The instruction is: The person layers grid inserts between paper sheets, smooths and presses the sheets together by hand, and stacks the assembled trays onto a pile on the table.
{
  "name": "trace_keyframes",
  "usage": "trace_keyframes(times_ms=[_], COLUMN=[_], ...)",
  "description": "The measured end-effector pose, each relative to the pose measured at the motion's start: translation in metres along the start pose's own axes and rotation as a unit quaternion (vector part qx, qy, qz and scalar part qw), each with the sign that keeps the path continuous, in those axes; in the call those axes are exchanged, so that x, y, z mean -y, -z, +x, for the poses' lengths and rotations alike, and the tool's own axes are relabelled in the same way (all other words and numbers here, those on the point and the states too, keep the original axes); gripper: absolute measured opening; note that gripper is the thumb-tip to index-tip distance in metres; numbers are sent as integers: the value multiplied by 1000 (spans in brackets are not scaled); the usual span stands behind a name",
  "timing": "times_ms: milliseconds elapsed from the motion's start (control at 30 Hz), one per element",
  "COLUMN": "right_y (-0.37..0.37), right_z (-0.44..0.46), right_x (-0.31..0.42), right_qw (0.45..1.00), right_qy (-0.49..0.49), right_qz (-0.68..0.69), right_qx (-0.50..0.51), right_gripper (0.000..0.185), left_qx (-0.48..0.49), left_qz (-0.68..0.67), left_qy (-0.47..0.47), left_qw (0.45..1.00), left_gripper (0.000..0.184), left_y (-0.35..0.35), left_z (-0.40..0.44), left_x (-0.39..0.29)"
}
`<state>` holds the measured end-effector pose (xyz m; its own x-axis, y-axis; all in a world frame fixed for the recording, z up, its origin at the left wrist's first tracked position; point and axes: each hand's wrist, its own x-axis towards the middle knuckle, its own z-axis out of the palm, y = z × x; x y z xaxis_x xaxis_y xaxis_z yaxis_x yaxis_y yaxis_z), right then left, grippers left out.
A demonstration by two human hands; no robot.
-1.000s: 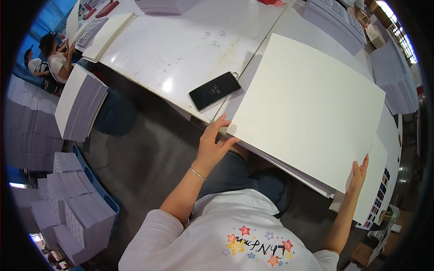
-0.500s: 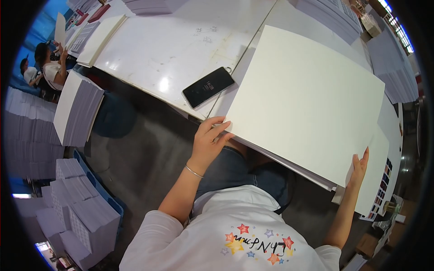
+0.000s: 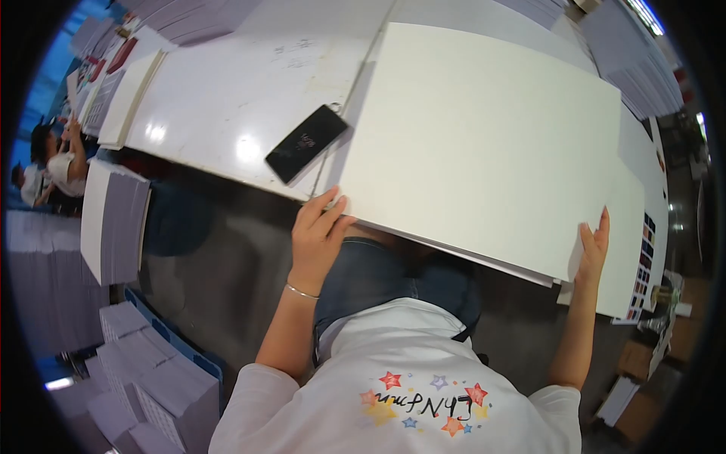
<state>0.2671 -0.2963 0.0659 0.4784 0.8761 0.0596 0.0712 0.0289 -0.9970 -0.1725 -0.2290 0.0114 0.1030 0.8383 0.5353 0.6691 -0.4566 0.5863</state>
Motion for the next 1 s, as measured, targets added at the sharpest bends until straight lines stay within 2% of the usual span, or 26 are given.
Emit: trace_keyframes(times_ms=[200,500,1000], right_y=[-4,1,0], right_z=[-2,-2,-3], right_x=[3,-5,-3], right_qw=[1000,1000,1000], right_qy=[-4,4,2], right_qz=[-15,3,-22], right_qx=[-13,-14,-14], right_gripper=[59,57,58], left_qx=[17,0,-3], left_qz=[20,-62,-119], left_qy=[-30,61,118], left_qw=[999,996,986], left_gripper=[28,31,31], left_y=[-1,-1,-1], left_z=[-1,-3,-2], left_x=[1,2,3])
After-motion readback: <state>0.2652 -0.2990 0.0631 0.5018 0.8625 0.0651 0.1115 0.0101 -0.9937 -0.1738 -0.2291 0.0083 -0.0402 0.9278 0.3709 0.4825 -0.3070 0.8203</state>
